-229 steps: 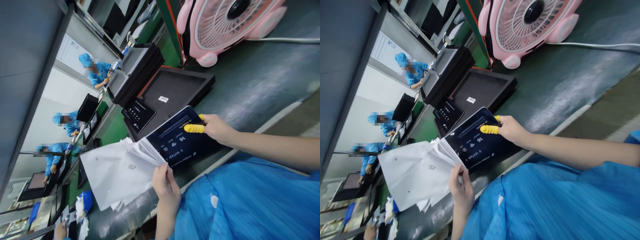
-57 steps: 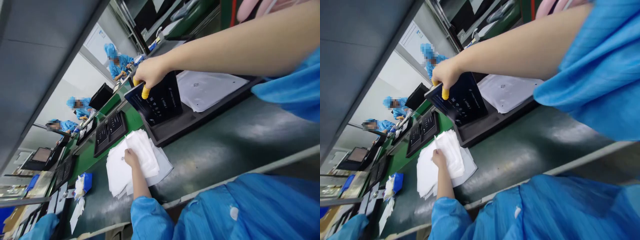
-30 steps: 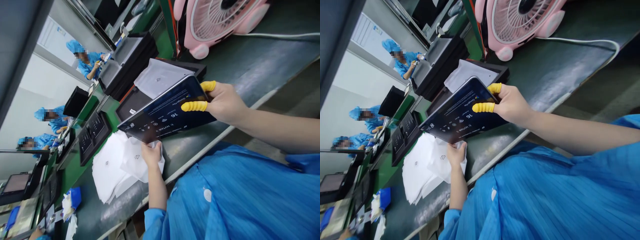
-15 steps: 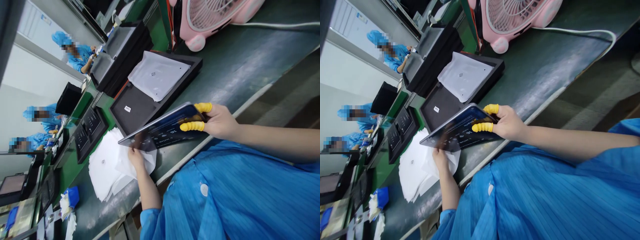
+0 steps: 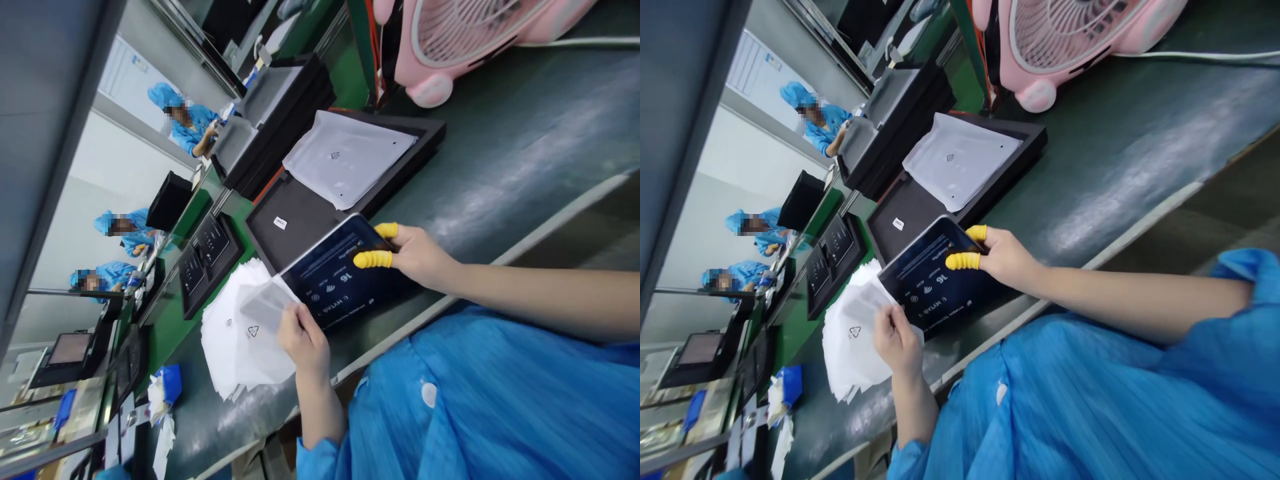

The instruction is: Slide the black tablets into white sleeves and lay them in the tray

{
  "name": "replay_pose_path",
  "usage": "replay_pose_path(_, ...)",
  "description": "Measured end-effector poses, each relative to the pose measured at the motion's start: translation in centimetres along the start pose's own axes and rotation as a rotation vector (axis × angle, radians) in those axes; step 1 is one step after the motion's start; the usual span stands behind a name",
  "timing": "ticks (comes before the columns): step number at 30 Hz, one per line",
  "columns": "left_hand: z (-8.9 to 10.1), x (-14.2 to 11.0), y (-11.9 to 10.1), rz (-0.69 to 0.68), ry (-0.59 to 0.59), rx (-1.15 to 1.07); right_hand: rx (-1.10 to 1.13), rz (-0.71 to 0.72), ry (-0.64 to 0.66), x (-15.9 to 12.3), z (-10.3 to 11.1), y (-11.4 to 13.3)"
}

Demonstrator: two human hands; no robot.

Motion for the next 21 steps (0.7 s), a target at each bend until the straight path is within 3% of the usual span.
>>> replay_pose_path(3, -0.7, -0.1, 0.6, -0.061, 0.046, 0.080, 0.152, -0.040, -0.088, 1.3, -0.4, 0.7)
replay_pose_path(8, -0.7, 2.0, 1.8, -0.231, 0.222, 0.163, 0.309, -0.102, -0.071, 2.5, -0.8, 1.4)
replay_pose_path(12, -0.2, 2.4, 3.2, 0.000, 0.196, 0.123, 0.390, -0.142, -0.188, 3.6, 0.0, 1.9)
replay_pose_path(14, -0.6, 2.5, 3.3, 0.077, 0.245, 0.070, 0.403, -0.174, -0.210, 3.8, -0.1, 1.8)
replay_pose_path(18, -2.6, 4.3, 1.8, 0.121, 0.380, -0.135, 0.343, -0.143, -0.133, 3.0, -1.6, 0.9)
replay_pose_path(21, -3.1, 6.9, 1.3, 0.206, 0.299, -0.241, 0.222, -0.068, -0.046, 2.2, -2.8, 0.3)
Point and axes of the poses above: each hand's wrist, its own x-axis towards the middle knuckle, its own z-axis out of the back of the hand, y = z × x, the point moved 1 cm from there along x, towards the middle knuckle, and after that the axes turned 8 degrees about -x, right-handed, at the moved point
